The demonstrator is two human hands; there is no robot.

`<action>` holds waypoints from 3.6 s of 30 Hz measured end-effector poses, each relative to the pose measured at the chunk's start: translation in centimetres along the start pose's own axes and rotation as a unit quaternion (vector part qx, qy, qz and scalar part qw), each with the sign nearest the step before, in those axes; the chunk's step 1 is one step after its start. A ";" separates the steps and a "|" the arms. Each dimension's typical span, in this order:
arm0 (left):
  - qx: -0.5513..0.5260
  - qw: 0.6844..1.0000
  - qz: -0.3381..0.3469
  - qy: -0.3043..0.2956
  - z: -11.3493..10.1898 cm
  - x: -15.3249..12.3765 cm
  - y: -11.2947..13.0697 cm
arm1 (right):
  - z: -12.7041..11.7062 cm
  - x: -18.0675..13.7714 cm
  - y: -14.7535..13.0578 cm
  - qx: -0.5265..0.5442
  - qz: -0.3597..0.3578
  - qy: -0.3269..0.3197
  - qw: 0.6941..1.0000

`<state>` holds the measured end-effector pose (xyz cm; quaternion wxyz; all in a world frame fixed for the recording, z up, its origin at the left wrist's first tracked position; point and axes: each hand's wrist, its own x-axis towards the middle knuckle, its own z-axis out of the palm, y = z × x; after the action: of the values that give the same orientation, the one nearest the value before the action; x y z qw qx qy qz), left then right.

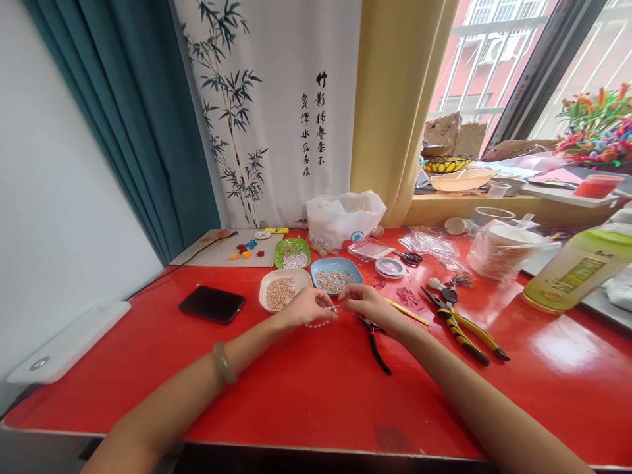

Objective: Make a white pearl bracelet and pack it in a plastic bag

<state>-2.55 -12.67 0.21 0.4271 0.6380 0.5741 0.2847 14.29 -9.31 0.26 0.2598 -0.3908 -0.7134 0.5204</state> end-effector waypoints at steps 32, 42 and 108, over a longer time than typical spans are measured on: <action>0.181 0.956 0.032 -0.227 -0.9 -0.7 -0.7 | -2.1 -0.8 -0.4 -0.269 -0.088 -0.132 0.950; 0.282 0.929 0.075 -0.229 -1.7 -1.9 1.1 | 0.5 -0.7 0.4 -0.384 -0.115 -0.073 0.913; 0.301 0.938 0.013 0.170 -15.8 3.4 -4.0 | -1.1 8.0 -0.5 -0.499 -0.133 0.004 0.856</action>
<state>-17.41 -5.97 3.74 0.1074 0.6865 0.6884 0.2080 10.50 -2.15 0.78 0.0995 -0.3710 -0.9217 0.0535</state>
